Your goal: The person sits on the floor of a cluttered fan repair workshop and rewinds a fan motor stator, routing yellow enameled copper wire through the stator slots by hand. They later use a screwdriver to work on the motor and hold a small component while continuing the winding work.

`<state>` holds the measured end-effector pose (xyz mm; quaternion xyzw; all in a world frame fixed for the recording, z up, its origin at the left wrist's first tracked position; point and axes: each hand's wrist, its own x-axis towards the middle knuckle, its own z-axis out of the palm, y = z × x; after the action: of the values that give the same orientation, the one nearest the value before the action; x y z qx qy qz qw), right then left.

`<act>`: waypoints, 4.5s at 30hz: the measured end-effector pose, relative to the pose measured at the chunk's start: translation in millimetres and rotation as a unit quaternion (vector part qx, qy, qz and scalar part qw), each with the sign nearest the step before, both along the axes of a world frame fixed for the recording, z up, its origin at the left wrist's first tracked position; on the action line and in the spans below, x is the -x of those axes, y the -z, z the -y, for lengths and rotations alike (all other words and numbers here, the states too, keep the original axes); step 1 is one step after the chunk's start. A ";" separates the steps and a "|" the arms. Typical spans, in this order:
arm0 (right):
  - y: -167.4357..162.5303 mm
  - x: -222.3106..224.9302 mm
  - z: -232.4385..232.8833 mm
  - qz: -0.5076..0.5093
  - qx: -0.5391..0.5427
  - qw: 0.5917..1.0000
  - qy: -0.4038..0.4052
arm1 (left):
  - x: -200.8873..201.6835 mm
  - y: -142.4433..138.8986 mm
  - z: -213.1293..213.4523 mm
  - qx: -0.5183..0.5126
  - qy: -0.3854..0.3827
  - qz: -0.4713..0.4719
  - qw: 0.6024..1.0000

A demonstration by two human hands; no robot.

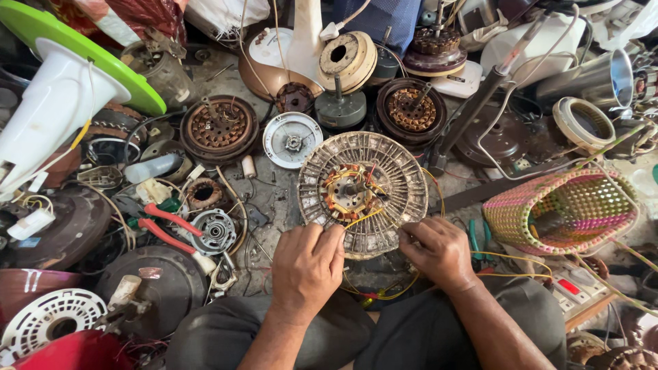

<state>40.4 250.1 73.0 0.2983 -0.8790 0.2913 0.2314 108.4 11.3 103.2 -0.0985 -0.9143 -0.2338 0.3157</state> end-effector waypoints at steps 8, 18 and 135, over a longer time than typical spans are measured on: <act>0.8 2.5 0.1 -0.007 0.001 1.000 0.007 | 0.3 -1.1 0.1 0.005 0.012 -0.017 1.000; 0.5 3.6 0.1 -0.003 0.004 1.000 0.009 | 1.2 1.3 -1.7 0.007 -0.001 -0.012 1.000; 11.7 6.8 -0.3 0.134 0.040 0.986 0.095 | 14.5 4.5 12.2 -0.027 0.007 0.015 1.000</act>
<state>33.6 250.4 61.4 0.1618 -0.9142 0.3401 0.1499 93.9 -1.0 98.8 -0.0926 -0.9115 -0.2619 0.3032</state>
